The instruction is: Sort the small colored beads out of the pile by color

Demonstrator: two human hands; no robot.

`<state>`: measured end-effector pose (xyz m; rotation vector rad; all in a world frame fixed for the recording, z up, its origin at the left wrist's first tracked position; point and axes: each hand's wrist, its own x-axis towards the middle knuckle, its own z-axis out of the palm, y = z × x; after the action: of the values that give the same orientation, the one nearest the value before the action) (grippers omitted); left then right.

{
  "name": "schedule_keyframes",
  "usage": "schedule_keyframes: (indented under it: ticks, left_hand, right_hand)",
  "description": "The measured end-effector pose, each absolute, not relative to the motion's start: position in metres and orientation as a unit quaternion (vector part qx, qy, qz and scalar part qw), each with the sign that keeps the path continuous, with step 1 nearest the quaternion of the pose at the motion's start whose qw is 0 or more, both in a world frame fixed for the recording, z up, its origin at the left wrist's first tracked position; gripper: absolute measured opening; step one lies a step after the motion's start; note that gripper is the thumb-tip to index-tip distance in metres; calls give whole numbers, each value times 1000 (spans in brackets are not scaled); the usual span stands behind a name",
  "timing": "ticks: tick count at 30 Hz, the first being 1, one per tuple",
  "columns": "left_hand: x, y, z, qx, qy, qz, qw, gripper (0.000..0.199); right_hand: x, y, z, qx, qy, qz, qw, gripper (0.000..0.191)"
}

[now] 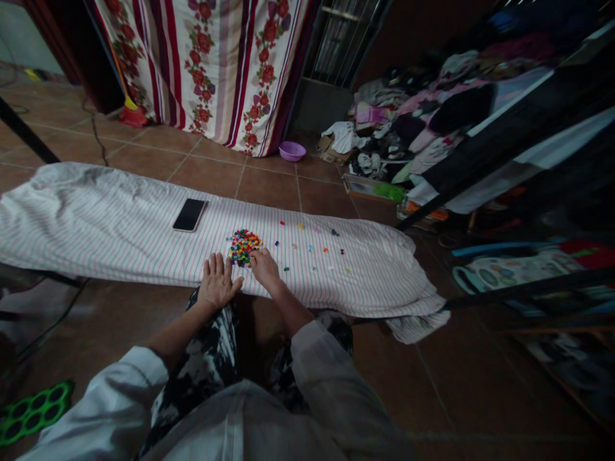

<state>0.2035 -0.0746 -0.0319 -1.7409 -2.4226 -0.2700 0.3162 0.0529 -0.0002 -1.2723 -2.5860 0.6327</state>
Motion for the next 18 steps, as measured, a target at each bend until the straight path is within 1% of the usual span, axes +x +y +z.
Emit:
schedule_keyframes:
  ticks: [11,18]
  left_hand:
    - [204,-75,-32,-581,-805,-100,63,75]
    - [202,-75,-36,-581,-803,-95,87,75]
  right_hand:
    - [322,60,-9,-419,-870,224,132,29]
    - [324,60,-11,-415,-869,232,140,30]
